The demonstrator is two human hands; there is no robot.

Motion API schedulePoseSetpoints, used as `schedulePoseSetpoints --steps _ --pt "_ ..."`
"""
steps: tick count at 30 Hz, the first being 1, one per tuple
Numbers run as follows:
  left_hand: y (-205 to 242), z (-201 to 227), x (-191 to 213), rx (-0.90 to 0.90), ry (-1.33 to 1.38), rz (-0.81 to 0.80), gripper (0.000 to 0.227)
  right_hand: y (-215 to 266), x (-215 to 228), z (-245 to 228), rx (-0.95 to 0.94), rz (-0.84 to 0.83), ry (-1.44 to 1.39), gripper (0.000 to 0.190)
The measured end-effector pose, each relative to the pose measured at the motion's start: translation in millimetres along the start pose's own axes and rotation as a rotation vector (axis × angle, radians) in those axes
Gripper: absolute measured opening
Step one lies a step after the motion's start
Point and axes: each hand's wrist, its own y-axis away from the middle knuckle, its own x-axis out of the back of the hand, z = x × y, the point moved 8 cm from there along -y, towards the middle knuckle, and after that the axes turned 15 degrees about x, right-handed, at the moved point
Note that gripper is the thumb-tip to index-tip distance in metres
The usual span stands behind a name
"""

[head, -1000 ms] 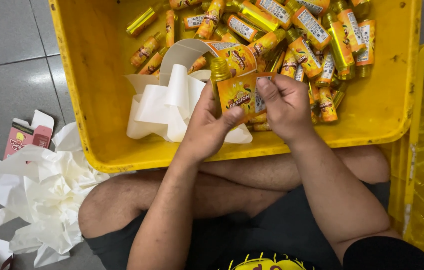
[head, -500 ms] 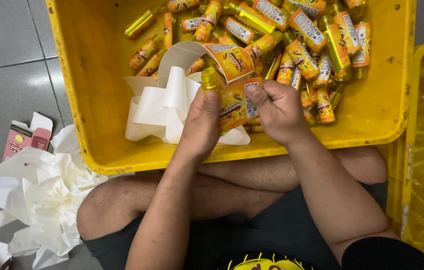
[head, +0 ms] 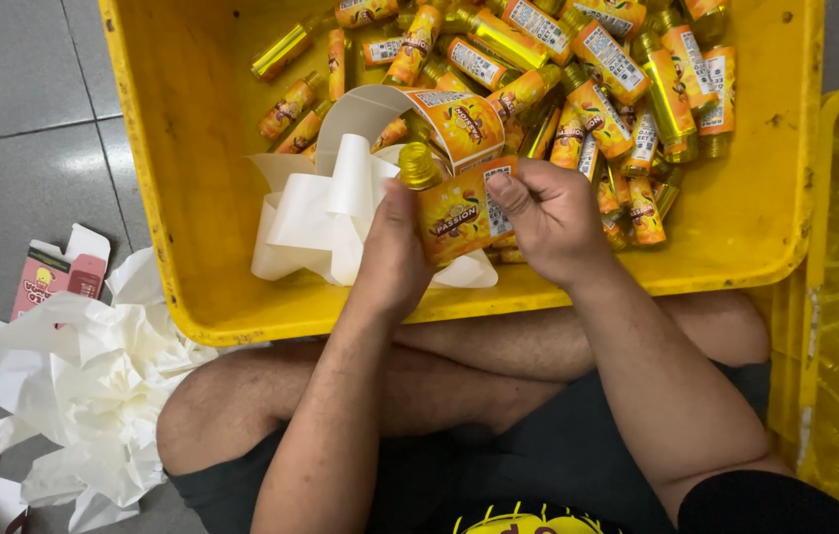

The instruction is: Manually applying adhesive labels to small yellow plastic bottles.

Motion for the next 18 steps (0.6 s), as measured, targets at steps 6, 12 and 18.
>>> schedulePoseSetpoints --steps 6,12,18 --pt "10.0 11.3 -24.4 -0.138 0.030 -0.216 0.059 0.7 1.8 1.3 0.011 0.042 -0.176 0.021" --pt "15.5 27.7 -41.6 -0.138 0.102 -0.277 0.060 -0.9 10.0 7.8 0.005 0.083 -0.204 0.029" --pt "14.7 21.5 -34.0 -0.144 0.054 -0.239 0.067 -1.7 12.1 4.8 0.002 0.075 -0.246 0.032"
